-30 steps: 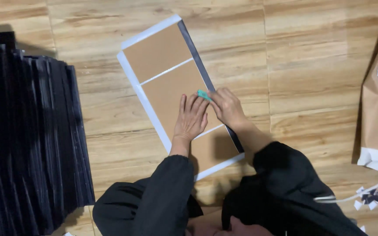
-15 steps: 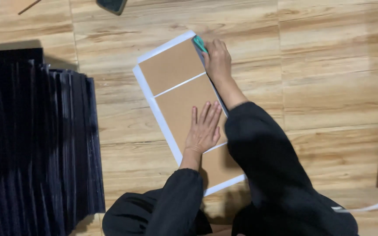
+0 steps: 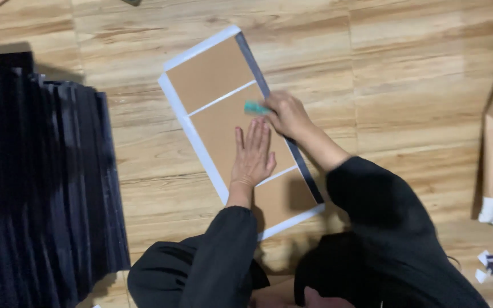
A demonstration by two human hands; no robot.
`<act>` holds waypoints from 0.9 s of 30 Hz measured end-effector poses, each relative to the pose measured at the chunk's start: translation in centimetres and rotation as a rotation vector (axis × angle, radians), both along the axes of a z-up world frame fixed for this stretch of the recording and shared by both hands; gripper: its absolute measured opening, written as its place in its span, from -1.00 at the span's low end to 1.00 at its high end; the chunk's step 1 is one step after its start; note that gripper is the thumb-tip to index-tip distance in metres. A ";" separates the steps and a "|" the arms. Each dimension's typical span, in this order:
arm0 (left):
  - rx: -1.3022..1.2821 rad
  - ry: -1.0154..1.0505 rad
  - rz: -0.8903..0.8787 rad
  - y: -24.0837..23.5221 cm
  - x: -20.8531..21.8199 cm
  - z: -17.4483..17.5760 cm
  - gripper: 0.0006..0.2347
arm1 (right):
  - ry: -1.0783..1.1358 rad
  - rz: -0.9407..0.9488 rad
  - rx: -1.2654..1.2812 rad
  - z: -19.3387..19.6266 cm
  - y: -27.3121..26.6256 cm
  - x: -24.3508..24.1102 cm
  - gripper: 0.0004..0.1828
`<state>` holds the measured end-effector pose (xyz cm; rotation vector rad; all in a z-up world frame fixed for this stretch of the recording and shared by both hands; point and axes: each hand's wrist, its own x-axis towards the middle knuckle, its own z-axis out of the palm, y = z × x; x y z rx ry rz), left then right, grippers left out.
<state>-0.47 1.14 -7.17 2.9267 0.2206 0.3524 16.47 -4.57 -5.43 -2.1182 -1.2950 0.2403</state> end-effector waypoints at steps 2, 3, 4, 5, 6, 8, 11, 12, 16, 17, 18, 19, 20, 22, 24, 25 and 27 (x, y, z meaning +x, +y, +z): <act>0.003 -0.006 -0.001 0.4 0.6 0.5 -0.38 | 0.158 0.021 -0.031 1.1 -2.5 0.0 -0.78; -0.003 -0.021 0.001 0.2 0.5 0.7 -0.40 | 0.135 -0.093 0.016 1.6 -4.0 0.0 -0.78; -0.009 -0.035 0.003 0.0 0.3 0.8 -0.41 | 0.110 -0.206 0.064 2.2 -5.5 -0.1 -0.77; -0.012 -0.040 -0.005 0.1 0.2 0.9 -0.41 | 0.105 -0.214 0.061 1.6 -6.2 -1.4 -0.77; -0.004 -0.042 -0.019 0.1 0.2 1.1 -0.40 | 0.055 -0.191 0.030 1.1 -6.9 -2.7 -0.79; 0.007 -0.034 -0.039 0.0 0.1 1.6 -0.40 | 0.014 -0.174 -0.001 0.0 -8.9 -5.5 -0.81; 0.003 0.028 -0.087 0.0 0.0 2.0 -0.41 | -0.027 -0.110 -0.064 0.7 -11.4 -8.9 -0.91; -0.003 0.068 -0.082 0.0 -0.1 2.1 -0.40 | 0.070 -0.067 -0.091 2.4 -11.6 -9.3 -0.88; -0.036 0.126 -0.064 -0.1 -0.2 1.8 -0.39 | 0.099 -0.219 0.032 3.2 -11.7 -7.5 -0.81; -0.045 0.138 -0.064 -0.2 -0.3 1.7 -0.39 | 0.111 -0.220 0.023 2.1 -11.1 -6.9 -0.81; -0.050 0.154 -0.050 -0.2 -0.3 1.6 -0.39 | 0.040 -0.210 0.024 1.0 -10.4 -6.3 -0.81; -0.046 0.162 -0.044 0.2 0.2 1.5 -0.38 | -0.038 -0.207 0.034 -0.1 -9.3 -5.2 -0.80; -0.045 0.166 -0.052 -0.2 -0.1 1.5 -0.38 | -0.034 -0.216 0.034 0.3 -10.0 -6.5 -0.80; -0.075 0.139 -0.029 -0.1 -0.1 1.7 -0.40 | -0.140 -0.134 -0.053 1.1 -10.4 -8.0 -0.87; -0.081 0.149 -0.031 -0.3 -0.6 2.1 -0.41 | -0.125 -0.086 -0.092 1.6 -12.3 -10.1 -0.87; -0.072 0.129 -0.027 0.0 0.0 2.4 -0.42 | -0.139 -0.033 -0.113 2.0 -12.8 -10.2 -0.87; -0.057 0.104 -0.038 0.2 0.1 1.9 -0.46 | -0.003 -0.044 -0.169 2.7 -14.0 -10.5 -0.85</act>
